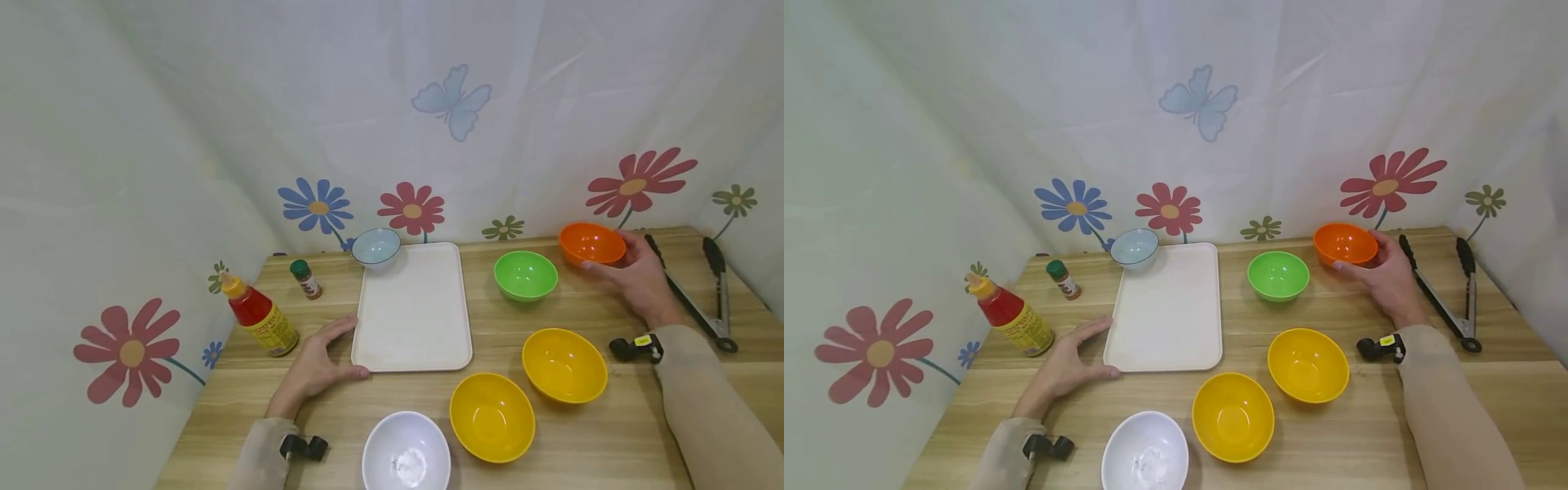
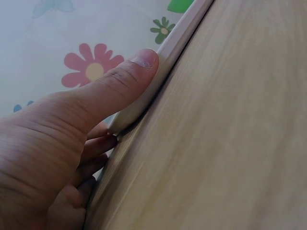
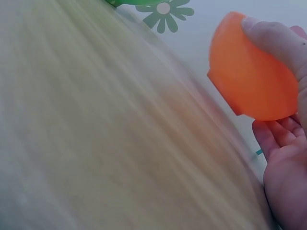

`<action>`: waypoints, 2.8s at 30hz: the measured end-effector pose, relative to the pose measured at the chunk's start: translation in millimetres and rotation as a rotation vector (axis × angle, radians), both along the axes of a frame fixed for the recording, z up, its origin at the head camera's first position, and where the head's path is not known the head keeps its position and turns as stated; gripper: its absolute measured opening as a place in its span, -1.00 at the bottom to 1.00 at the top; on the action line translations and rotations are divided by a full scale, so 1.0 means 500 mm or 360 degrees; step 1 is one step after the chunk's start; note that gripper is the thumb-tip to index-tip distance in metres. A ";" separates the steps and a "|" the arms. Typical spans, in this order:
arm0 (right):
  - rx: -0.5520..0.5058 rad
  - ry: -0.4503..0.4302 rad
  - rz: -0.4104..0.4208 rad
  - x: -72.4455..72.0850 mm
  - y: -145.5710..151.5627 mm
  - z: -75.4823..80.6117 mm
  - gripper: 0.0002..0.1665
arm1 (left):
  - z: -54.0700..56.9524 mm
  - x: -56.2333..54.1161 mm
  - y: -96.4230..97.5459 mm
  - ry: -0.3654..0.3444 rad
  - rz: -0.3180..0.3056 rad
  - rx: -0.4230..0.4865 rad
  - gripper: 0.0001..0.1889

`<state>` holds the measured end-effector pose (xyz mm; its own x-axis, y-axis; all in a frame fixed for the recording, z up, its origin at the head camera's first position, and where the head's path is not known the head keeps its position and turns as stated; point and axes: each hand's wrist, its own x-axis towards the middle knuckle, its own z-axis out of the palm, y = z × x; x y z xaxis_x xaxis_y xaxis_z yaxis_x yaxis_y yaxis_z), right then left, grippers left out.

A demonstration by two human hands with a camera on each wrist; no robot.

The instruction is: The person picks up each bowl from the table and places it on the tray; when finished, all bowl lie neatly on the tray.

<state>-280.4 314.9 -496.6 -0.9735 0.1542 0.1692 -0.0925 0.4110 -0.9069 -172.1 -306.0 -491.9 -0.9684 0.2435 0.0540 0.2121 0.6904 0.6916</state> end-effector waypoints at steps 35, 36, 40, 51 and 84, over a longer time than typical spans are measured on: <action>-0.0277 0.0309 0.0344 0.036 -0.132 0.221 0.10 | -0.005 0.001 0.000 0.0026 -0.0025 0.0026 0.14; -0.0260 0.0313 0.0371 0.031 -0.141 0.229 0.10 | -0.005 0.000 0.000 0.0030 -0.0024 0.0032 0.14; -0.0227 0.0320 0.0466 0.008 -0.178 0.260 0.10 | -0.005 -0.002 -0.003 0.0044 -0.0026 0.0026 0.14; -0.0247 0.0298 0.0661 -0.046 -0.283 0.289 0.08 | 0.000 -0.001 0.000 0.0014 -0.0004 0.0018 0.13; -0.0212 -0.0051 0.0838 -0.134 -0.488 0.169 0.15 | -0.005 -0.002 -0.005 0.0020 -0.0003 -0.0023 0.15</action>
<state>-347.3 71.1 -412.3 -0.9292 -0.3376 0.1505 -0.2264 0.1979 -0.9537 -172.9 -308.5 -494.3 -0.9672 0.2463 0.0623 0.2220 0.6999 0.6789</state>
